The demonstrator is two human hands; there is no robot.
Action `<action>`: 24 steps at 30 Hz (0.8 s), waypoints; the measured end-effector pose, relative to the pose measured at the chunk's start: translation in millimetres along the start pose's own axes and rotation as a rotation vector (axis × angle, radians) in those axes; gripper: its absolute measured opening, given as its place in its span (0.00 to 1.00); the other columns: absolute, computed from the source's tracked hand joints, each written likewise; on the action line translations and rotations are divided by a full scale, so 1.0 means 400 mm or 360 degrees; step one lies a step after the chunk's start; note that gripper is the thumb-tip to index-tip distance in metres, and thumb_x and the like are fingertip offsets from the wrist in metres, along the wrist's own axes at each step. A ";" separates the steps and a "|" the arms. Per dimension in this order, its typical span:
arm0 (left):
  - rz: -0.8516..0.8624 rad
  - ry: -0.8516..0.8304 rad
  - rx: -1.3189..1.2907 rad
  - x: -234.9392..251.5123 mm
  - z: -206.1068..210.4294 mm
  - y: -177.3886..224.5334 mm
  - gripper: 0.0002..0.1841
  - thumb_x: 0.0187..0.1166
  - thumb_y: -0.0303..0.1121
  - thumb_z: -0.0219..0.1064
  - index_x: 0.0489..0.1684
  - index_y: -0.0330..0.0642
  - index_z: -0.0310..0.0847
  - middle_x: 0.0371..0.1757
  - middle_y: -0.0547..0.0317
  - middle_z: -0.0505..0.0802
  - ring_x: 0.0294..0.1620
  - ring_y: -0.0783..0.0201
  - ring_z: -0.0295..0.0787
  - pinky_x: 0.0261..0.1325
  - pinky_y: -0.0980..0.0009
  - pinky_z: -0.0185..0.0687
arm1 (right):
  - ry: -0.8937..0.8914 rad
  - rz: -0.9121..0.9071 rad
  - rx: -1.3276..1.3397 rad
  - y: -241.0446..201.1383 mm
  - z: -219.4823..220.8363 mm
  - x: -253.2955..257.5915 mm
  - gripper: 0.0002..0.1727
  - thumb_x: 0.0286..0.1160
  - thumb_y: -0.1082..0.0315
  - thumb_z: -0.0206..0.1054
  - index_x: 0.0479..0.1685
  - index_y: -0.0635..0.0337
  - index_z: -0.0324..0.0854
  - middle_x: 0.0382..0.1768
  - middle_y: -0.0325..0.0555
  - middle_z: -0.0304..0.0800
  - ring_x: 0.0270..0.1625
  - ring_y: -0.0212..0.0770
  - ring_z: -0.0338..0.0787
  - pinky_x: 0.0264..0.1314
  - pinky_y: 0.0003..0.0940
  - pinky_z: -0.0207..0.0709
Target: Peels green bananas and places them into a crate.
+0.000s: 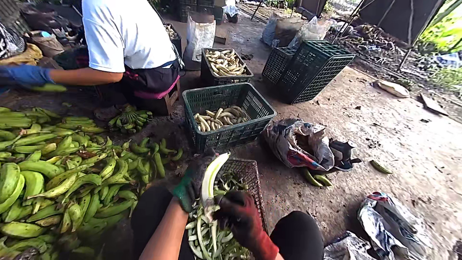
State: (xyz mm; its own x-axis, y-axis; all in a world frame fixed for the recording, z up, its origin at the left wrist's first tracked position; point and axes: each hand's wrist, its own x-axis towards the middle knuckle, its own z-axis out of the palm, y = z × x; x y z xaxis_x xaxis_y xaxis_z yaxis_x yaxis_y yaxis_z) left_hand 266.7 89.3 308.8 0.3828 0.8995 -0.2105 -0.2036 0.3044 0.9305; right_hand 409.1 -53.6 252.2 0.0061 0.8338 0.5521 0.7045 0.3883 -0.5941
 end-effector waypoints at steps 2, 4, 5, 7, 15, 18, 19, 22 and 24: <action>-0.0035 -0.0048 -0.0009 -0.005 0.014 -0.001 0.11 0.87 0.26 0.56 0.56 0.33 0.82 0.42 0.60 0.91 0.41 0.73 0.89 0.47 0.75 0.87 | 0.0087 -0.0051 -0.0236 -0.017 0.014 0.018 0.12 0.78 0.51 0.65 0.53 0.29 0.92 0.47 0.45 0.95 0.49 0.46 0.93 0.56 0.52 0.83; -0.0014 -0.0104 -0.0090 -0.016 0.023 -0.012 0.10 0.85 0.22 0.56 0.52 0.33 0.83 0.40 0.61 0.92 0.41 0.73 0.89 0.50 0.75 0.87 | 0.0345 0.0177 -0.0221 0.022 0.015 0.063 0.11 0.73 0.60 0.70 0.46 0.46 0.96 0.45 0.54 0.94 0.46 0.53 0.93 0.50 0.56 0.85; 0.0013 -0.0124 -0.0136 -0.023 0.023 -0.015 0.10 0.84 0.21 0.55 0.51 0.33 0.84 0.40 0.61 0.92 0.42 0.73 0.89 0.50 0.75 0.87 | 0.0495 0.0374 -0.0102 0.055 0.009 0.083 0.12 0.71 0.66 0.69 0.48 0.57 0.95 0.47 0.59 0.93 0.49 0.53 0.92 0.53 0.53 0.86; 0.0068 -0.0128 -0.0178 -0.041 0.021 0.000 0.11 0.84 0.21 0.54 0.49 0.35 0.84 0.39 0.62 0.93 0.41 0.73 0.90 0.47 0.75 0.88 | 0.0747 0.0804 0.0444 0.103 -0.016 0.104 0.17 0.76 0.74 0.62 0.60 0.73 0.85 0.59 0.53 0.90 0.59 0.34 0.89 0.63 0.32 0.84; 0.2006 0.0275 0.0476 -0.027 0.081 0.219 0.06 0.82 0.40 0.67 0.42 0.53 0.90 0.41 0.75 0.93 0.44 0.79 0.89 0.50 0.76 0.89 | -0.0198 0.1608 0.1185 0.108 -0.035 -0.118 0.25 0.85 0.60 0.53 0.74 0.67 0.72 0.37 0.43 0.89 0.34 0.36 0.89 0.39 0.39 0.86; 0.2322 0.0571 0.0649 0.133 0.184 0.282 0.16 0.88 0.39 0.59 0.60 0.37 0.83 0.62 0.52 0.88 0.61 0.63 0.85 0.65 0.66 0.82 | -0.0409 0.1823 0.1164 0.074 -0.002 -0.148 0.43 0.70 0.55 0.68 0.83 0.66 0.56 0.37 0.38 0.78 0.30 0.30 0.79 0.33 0.32 0.78; 0.2197 0.0517 0.0862 0.184 0.204 0.280 0.18 0.86 0.36 0.61 0.66 0.32 0.82 0.67 0.40 0.87 0.65 0.52 0.86 0.69 0.56 0.81 | -0.0441 0.1872 0.1136 0.062 0.003 -0.145 0.51 0.60 0.53 0.73 0.85 0.64 0.52 0.38 0.39 0.78 0.30 0.31 0.79 0.32 0.33 0.78; 0.1391 0.0269 0.1290 0.178 0.194 0.257 0.25 0.82 0.31 0.66 0.80 0.45 0.73 0.73 0.41 0.83 0.64 0.44 0.86 0.64 0.44 0.83 | -0.0325 0.1884 0.1143 0.073 -0.007 -0.151 0.51 0.62 0.58 0.73 0.88 0.64 0.50 0.43 0.46 0.80 0.34 0.36 0.83 0.33 0.39 0.82; 0.1168 0.0271 0.1158 0.122 0.102 0.236 0.25 0.82 0.35 0.68 0.80 0.49 0.74 0.66 0.45 0.88 0.55 0.50 0.90 0.55 0.47 0.87 | -0.0225 0.1856 0.1141 0.088 -0.004 -0.172 0.44 0.68 0.57 0.68 0.85 0.64 0.55 0.40 0.44 0.82 0.33 0.35 0.84 0.32 0.37 0.82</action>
State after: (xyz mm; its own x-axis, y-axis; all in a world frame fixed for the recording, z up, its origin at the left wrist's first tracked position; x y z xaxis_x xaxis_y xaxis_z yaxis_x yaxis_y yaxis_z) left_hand 303.0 149.1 398.6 0.2414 0.8363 0.4922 0.2782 -0.5455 0.7906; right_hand 434.7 -98.0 194.4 0.2336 0.8291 -0.5080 -0.1759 -0.4778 -0.8607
